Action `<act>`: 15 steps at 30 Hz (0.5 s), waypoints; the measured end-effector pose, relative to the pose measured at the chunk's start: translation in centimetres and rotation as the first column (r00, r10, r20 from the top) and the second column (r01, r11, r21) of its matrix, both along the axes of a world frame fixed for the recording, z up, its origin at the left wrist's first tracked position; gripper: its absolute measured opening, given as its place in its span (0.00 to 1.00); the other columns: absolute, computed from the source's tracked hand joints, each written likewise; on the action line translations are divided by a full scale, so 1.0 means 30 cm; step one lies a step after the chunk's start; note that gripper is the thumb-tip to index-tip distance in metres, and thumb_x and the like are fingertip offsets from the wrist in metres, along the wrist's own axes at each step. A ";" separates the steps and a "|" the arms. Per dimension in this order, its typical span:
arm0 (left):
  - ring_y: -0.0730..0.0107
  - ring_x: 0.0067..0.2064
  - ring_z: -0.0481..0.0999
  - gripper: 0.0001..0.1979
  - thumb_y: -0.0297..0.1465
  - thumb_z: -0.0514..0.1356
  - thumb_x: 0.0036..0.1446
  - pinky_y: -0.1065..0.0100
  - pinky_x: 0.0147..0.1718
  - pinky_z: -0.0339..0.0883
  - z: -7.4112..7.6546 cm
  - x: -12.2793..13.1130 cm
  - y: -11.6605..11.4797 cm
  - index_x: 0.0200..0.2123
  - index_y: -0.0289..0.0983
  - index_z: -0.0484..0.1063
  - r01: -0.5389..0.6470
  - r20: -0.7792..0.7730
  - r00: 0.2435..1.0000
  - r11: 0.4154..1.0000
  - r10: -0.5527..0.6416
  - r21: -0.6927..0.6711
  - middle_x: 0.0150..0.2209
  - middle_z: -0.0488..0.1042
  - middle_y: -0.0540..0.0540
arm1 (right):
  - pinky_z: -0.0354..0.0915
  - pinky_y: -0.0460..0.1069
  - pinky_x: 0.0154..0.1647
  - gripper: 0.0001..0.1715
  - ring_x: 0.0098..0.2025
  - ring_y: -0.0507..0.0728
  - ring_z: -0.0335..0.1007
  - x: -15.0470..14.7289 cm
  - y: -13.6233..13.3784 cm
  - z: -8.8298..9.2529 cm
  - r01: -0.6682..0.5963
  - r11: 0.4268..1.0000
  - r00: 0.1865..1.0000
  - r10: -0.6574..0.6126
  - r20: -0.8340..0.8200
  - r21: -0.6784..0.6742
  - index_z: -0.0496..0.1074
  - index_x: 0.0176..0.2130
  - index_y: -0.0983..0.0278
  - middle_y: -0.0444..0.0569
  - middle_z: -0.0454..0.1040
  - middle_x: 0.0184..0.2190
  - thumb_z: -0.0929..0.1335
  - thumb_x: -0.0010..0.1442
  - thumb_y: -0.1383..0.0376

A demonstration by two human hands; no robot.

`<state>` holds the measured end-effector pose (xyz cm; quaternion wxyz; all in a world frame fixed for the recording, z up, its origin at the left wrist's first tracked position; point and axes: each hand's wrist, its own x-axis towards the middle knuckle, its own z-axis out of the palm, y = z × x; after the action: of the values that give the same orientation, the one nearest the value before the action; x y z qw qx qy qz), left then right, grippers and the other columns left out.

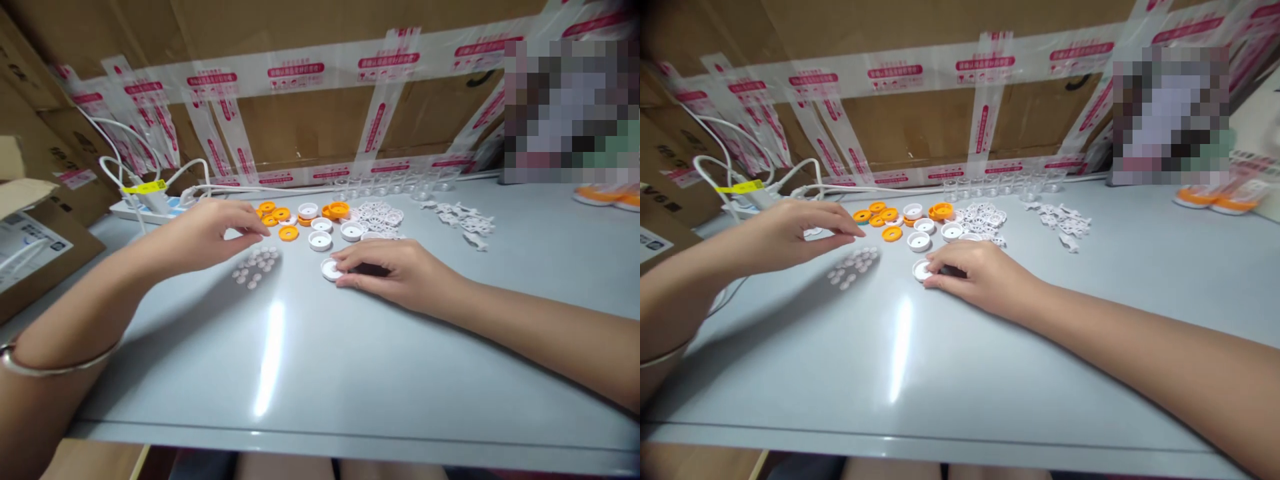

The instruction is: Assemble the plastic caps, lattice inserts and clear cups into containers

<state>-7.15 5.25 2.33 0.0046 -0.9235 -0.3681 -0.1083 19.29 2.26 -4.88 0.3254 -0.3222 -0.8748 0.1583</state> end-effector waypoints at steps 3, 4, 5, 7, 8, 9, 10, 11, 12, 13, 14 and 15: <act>0.67 0.35 0.74 0.12 0.35 0.54 0.54 0.69 0.35 0.64 0.018 -0.041 0.021 0.35 0.38 0.76 -0.123 -0.142 0.984 0.986 0.106 -0.111 0.37 0.76 0.47 | 0.68 0.50 0.41 0.07 0.41 0.56 0.74 0.001 -0.003 0.004 0.012 0.998 1.000 -0.013 -0.014 -0.065 0.74 0.34 0.63 0.49 0.78 0.37 0.68 0.55 0.63; 0.67 0.35 0.73 0.12 0.36 0.54 0.54 0.70 0.34 0.64 0.021 -0.047 0.023 0.35 0.39 0.76 -0.148 -0.173 0.977 0.976 0.120 -0.157 0.37 0.77 0.47 | 0.68 0.50 0.40 0.07 0.41 0.56 0.74 0.001 -0.004 0.005 0.014 0.996 1.000 -0.016 -0.018 -0.084 0.74 0.34 0.63 0.48 0.78 0.37 0.68 0.54 0.63; 0.67 0.36 0.73 0.12 0.37 0.55 0.53 0.70 0.34 0.64 0.023 -0.050 0.022 0.35 0.39 0.76 -0.170 -0.197 0.972 0.964 0.130 -0.202 0.37 0.77 0.48 | 0.68 0.50 0.41 0.07 0.41 0.56 0.74 0.001 -0.004 0.006 0.016 0.995 1.000 -0.018 -0.020 -0.100 0.74 0.34 0.63 0.48 0.78 0.38 0.68 0.54 0.62; 0.67 0.35 0.73 0.12 0.38 0.56 0.51 0.71 0.33 0.63 0.024 -0.049 0.016 0.35 0.40 0.76 -0.213 -0.216 0.964 0.942 0.158 -0.260 0.36 0.77 0.48 | 0.67 0.49 0.40 0.08 0.40 0.56 0.74 0.002 -0.004 0.008 0.018 0.992 1.000 -0.021 -0.023 -0.122 0.74 0.34 0.63 0.47 0.78 0.38 0.69 0.53 0.62; 0.67 0.35 0.73 0.12 0.38 0.57 0.51 0.72 0.33 0.63 0.023 -0.046 0.012 0.35 0.40 0.76 -0.231 -0.221 0.960 0.934 0.172 -0.274 0.35 0.77 0.49 | 0.67 0.49 0.40 0.08 0.40 0.55 0.74 0.002 -0.004 0.009 0.019 0.991 1.000 -0.022 -0.022 -0.129 0.74 0.34 0.63 0.47 0.78 0.37 0.69 0.53 0.62; 0.67 0.35 0.73 0.12 0.38 0.58 0.50 0.72 0.32 0.63 0.020 -0.042 0.009 0.35 0.40 0.76 -0.242 -0.229 0.957 0.928 0.180 -0.283 0.35 0.77 0.49 | 0.67 0.49 0.40 0.08 0.39 0.55 0.74 0.002 -0.004 0.011 0.022 0.990 0.999 -0.025 -0.020 -0.136 0.74 0.34 0.63 0.47 0.78 0.37 0.69 0.53 0.62; 0.68 0.34 0.73 0.11 0.37 0.58 0.50 0.73 0.31 0.62 0.016 -0.039 0.007 0.34 0.40 0.76 -0.248 -0.239 0.954 0.925 0.182 -0.286 0.34 0.77 0.49 | 0.66 0.49 0.39 0.08 0.38 0.55 0.73 0.002 -0.004 0.013 0.029 0.989 0.999 -0.032 -0.016 -0.143 0.74 0.34 0.63 0.47 0.78 0.36 0.69 0.53 0.62; 0.69 0.33 0.73 0.10 0.37 0.57 0.50 0.73 0.30 0.62 0.011 -0.036 0.006 0.33 0.40 0.76 -0.249 -0.247 0.952 0.925 0.179 -0.288 0.33 0.77 0.50 | 0.66 0.48 0.38 0.08 0.37 0.55 0.73 0.001 -0.005 0.015 0.042 0.988 0.999 -0.044 -0.009 -0.151 0.74 0.35 0.63 0.47 0.78 0.36 0.69 0.53 0.62; 0.70 0.32 0.73 0.10 0.36 0.57 0.50 0.73 0.30 0.62 0.004 -0.033 0.005 0.33 0.40 0.76 -0.245 -0.254 0.952 0.925 0.172 -0.289 0.33 0.77 0.50 | 0.66 0.48 0.37 0.09 0.36 0.54 0.73 0.000 -0.006 0.018 0.058 0.985 0.998 -0.059 0.000 -0.163 0.74 0.35 0.63 0.47 0.78 0.35 0.69 0.53 0.62; 0.70 0.32 0.73 0.10 0.35 0.56 0.51 0.74 0.29 0.61 -0.002 -0.031 0.005 0.33 0.40 0.75 -0.240 -0.258 0.952 0.926 0.165 -0.291 0.32 0.77 0.50 | 0.65 0.47 0.36 0.09 0.35 0.54 0.73 -0.001 -0.007 0.021 0.074 0.981 0.997 -0.074 0.008 -0.177 0.73 0.36 0.63 0.46 0.77 0.34 0.69 0.53 0.62; 0.71 0.31 0.73 0.10 0.34 0.56 0.51 0.74 0.29 0.61 -0.008 -0.030 0.005 0.33 0.40 0.75 -0.233 -0.257 0.953 0.929 0.159 -0.289 0.32 0.76 0.50 | 0.65 0.47 0.35 0.10 0.35 0.53 0.72 -0.003 -0.008 0.023 0.087 0.978 0.996 -0.086 0.013 -0.192 0.73 0.36 0.63 0.46 0.77 0.34 0.70 0.52 0.62; 0.71 0.31 0.73 0.10 0.34 0.55 0.51 0.74 0.29 0.61 -0.014 -0.029 0.005 0.33 0.40 0.75 -0.224 -0.251 0.956 0.932 0.153 -0.284 0.32 0.76 0.50 | 0.65 0.47 0.35 0.10 0.35 0.53 0.72 -0.004 -0.009 0.026 0.094 0.974 0.996 -0.093 0.013 -0.207 0.72 0.37 0.63 0.45 0.77 0.34 0.70 0.52 0.62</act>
<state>-8.02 5.40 1.92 -0.0881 -0.8791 -0.4649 0.0567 19.16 1.98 -4.09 0.2958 -0.3954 -0.8379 0.2325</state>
